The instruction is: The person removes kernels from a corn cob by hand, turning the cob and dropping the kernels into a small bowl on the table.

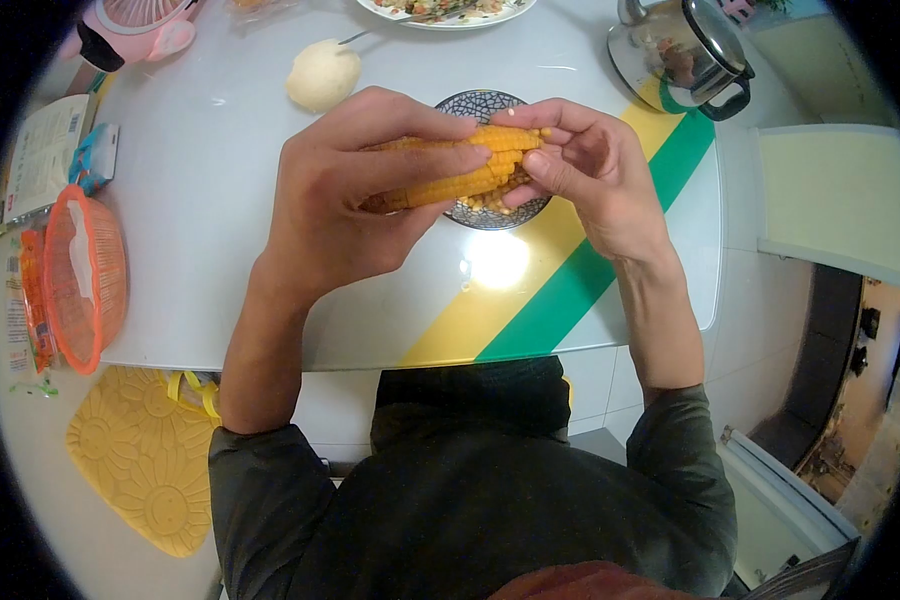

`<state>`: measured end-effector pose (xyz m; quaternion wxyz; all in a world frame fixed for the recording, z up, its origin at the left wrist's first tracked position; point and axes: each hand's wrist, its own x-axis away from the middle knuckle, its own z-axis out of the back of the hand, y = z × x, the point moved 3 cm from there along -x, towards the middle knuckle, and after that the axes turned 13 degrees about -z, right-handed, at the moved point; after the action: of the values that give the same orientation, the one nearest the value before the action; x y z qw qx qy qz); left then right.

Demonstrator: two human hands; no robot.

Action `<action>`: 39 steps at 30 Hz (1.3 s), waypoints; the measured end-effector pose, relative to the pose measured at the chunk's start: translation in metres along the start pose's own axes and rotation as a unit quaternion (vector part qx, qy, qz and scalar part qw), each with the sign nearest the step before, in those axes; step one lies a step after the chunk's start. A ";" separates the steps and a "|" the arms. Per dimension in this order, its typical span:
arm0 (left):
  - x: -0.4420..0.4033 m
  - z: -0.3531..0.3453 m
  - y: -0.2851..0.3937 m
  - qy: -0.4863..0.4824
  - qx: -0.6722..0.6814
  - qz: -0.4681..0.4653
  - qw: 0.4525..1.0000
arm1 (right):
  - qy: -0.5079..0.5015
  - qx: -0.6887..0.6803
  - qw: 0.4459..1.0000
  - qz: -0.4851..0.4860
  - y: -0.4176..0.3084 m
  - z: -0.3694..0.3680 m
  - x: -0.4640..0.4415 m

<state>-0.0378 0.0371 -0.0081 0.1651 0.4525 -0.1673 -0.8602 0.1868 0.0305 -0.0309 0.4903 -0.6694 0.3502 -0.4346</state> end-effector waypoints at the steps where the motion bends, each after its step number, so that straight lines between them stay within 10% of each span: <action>1: 0.000 0.000 0.000 -0.001 0.000 0.000 1.000 | 0.006 -0.007 1.000 0.000 -0.002 -0.002 0.000; 39: 0.000 0.000 0.000 -0.003 0.015 0.017 1.000 | 0.007 0.003 1.000 -0.023 0.002 0.003 0.001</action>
<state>-0.0379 0.0371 -0.0087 0.1727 0.4490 -0.1884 -0.8562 0.1897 0.0302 -0.0332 0.4796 -0.6726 0.3370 -0.4517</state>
